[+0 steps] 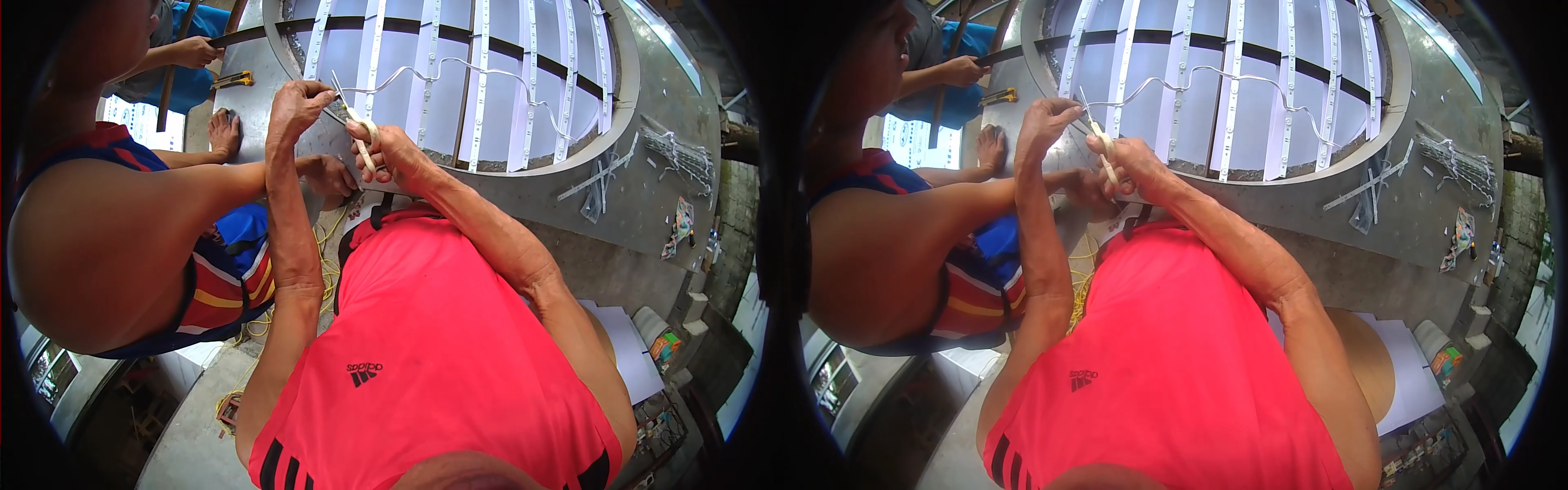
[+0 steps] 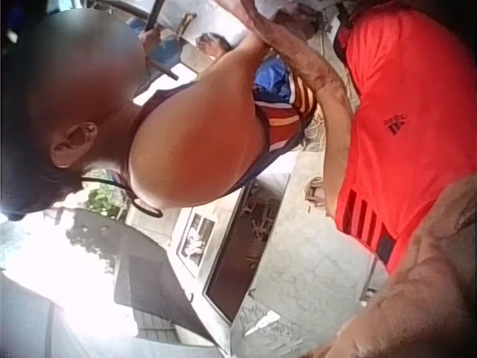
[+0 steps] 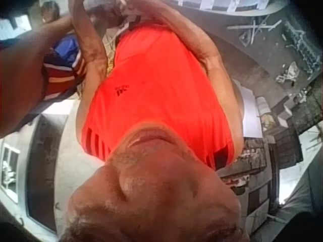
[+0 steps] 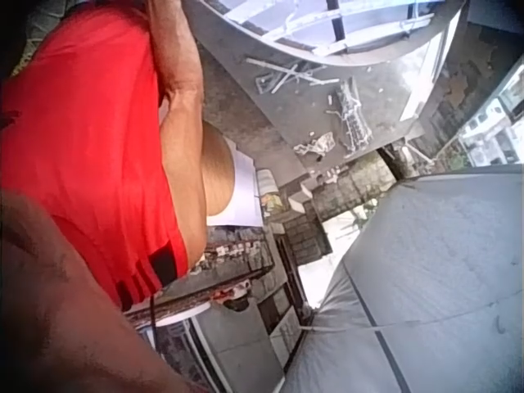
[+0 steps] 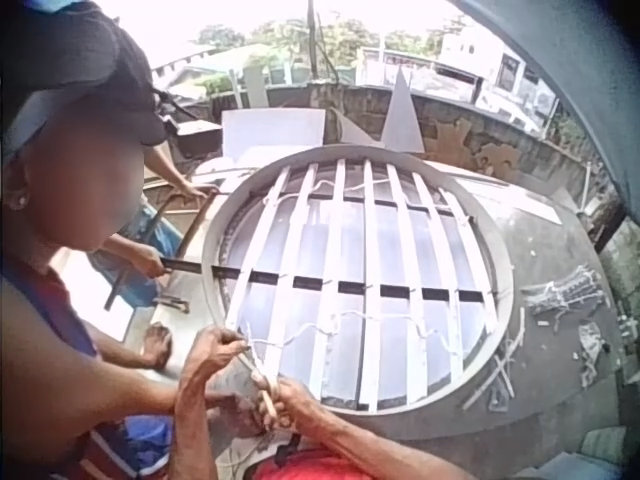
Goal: Installing LED strips and wiring inside a circular metal sign housing.
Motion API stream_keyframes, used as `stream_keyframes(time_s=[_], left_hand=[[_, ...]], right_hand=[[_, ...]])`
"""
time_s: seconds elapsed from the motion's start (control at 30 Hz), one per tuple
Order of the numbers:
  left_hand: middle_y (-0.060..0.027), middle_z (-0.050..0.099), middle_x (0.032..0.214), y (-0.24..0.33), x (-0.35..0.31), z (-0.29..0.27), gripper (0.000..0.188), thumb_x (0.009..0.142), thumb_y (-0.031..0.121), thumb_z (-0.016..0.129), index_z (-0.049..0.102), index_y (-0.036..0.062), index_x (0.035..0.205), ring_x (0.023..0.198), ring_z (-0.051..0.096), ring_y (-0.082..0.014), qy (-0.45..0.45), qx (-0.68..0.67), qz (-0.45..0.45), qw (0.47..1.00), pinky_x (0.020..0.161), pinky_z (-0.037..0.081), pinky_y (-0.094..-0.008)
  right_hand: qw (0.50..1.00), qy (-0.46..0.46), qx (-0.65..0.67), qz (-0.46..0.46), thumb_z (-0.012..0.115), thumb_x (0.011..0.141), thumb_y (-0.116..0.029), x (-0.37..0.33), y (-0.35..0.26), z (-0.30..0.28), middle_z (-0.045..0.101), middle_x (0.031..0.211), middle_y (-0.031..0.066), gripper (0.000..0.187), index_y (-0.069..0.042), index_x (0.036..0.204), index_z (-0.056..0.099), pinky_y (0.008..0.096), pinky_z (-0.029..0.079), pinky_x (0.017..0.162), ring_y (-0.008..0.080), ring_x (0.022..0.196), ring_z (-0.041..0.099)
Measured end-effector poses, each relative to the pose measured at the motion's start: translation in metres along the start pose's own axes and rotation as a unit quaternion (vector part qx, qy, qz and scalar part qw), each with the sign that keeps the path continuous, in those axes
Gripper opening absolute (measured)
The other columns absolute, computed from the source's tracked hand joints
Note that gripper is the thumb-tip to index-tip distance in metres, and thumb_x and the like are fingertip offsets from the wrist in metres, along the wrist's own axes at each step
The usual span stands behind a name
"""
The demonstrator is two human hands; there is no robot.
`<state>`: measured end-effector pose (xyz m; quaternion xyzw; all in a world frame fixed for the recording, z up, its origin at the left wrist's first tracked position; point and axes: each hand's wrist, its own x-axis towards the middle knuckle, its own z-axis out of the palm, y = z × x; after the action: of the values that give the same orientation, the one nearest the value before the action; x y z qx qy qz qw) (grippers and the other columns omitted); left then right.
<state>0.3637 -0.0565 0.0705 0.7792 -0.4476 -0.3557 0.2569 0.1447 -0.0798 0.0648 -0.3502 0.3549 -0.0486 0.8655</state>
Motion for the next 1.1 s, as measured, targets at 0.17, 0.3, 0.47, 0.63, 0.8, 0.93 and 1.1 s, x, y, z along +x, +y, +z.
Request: stream_keyframes(time_s=[0.17, 0.3, 0.47, 0.63, 0.8, 0.93, 1.1], left_hand=[[-0.0095, 0.073, 0.086, -0.002, 0.002, 0.002, 0.03, 0.086, 0.022, 0.07, 0.072, -0.0046, 0.1, 0.078, 0.062, -0.0124, -0.009, -0.016, 0.006, 1.0, 0.075, 0.049, -0.027], [-0.0082, 0.072, 0.083, -0.009, 0.003, 0.002, 0.029, 0.086, 0.024, 0.07, 0.074, -0.0018, 0.098, 0.075, 0.062, -0.0121, -0.009, -0.057, 0.01, 0.998, 0.072, 0.048, -0.0271], [-0.007, 0.071, 0.075, -0.014, 0.004, 0.003, 0.029, 0.084, 0.027, 0.07, 0.075, 0.002, 0.098, 0.067, 0.06, -0.0109, 0.004, -0.08, 0.036, 0.996, 0.064, 0.048, -0.0278], [-0.0072, 0.072, 0.08, -0.009, 0.002, 0.0, 0.028, 0.085, 0.023, 0.07, 0.074, -0.0006, 0.098, 0.073, 0.061, -0.0112, -0.01, -0.067, 0.018, 0.998, 0.07, 0.048, -0.0268], [-0.0064, 0.071, 0.083, -0.009, -0.001, -0.003, 0.025, 0.086, 0.02, 0.069, 0.074, -0.0022, 0.098, 0.078, 0.061, -0.0114, -0.015, -0.054, 0.017, 0.998, 0.075, 0.048, -0.0259], [-0.0088, 0.073, 0.082, -0.009, -0.006, -0.004, 0.028, 0.085, 0.024, 0.069, 0.074, 0.0003, 0.097, 0.074, 0.064, -0.0132, 0.019, -0.028, 0.03, 0.999, 0.071, 0.05, -0.0283], [-0.0103, 0.071, 0.074, 0.033, -0.047, -0.017, 0.028, 0.083, 0.027, 0.068, 0.075, 0.0022, 0.094, 0.066, 0.064, -0.0136, 0.105, 0.097, 0.039, 0.989, 0.065, 0.05, -0.0295]], right_hand=[[0.998, -0.033, 0.036, 0.036, 0.062, 0.086, -0.061, 0.007, -0.002, -0.003, 0.059, 0.068, 0.003, 0.058, -0.004, 0.094, 0.055, 0.0183, 0.033, 0.035, 0.0118, 0.049, 0.06], [0.999, -0.034, 0.002, 0.032, 0.059, 0.088, -0.061, 0.004, -0.005, -0.002, 0.059, 0.069, 0.0019, 0.057, -0.005, 0.094, 0.054, 0.0172, 0.031, 0.035, 0.0096, 0.048, 0.058], [1.0, -0.02, 0.004, 0.006, 0.06, 0.085, -0.064, 0.003, -0.003, 0.0, 0.056, 0.062, 0.0013, 0.059, -0.005, 0.086, 0.056, 0.0176, 0.027, 0.037, 0.0072, 0.047, 0.055], [1.0, -0.021, -0.002, 0.001, 0.061, 0.084, -0.065, 0.004, -0.001, 0.0, 0.056, 0.063, 0.001, 0.06, -0.005, 0.086, 0.055, 0.0173, 0.026, 0.037, 0.0065, 0.047, 0.054], [1.0, -0.024, 0.011, -0.006, 0.065, 0.082, -0.063, 0.007, 0.005, -0.002, 0.056, 0.063, 0.0017, 0.059, -0.004, 0.086, 0.055, 0.0182, 0.028, 0.037, 0.0076, 0.046, 0.053], [0.999, -0.018, 0.006, -0.034, 0.071, 0.084, -0.052, 0.011, 0.014, -0.005, 0.057, 0.065, 0.0038, 0.054, 0.0, 0.092, 0.057, 0.02, 0.035, 0.038, 0.01, 0.047, 0.056], [0.996, -0.022, -0.048, -0.075, 0.072, 0.088, -0.038, -0.024, -0.012, -0.005, 0.062, 0.076, 0.0043, 0.041, 0.0, 0.098, 0.058, 0.0217, 0.047, 0.049, 0.0112, 0.061, 0.063]])
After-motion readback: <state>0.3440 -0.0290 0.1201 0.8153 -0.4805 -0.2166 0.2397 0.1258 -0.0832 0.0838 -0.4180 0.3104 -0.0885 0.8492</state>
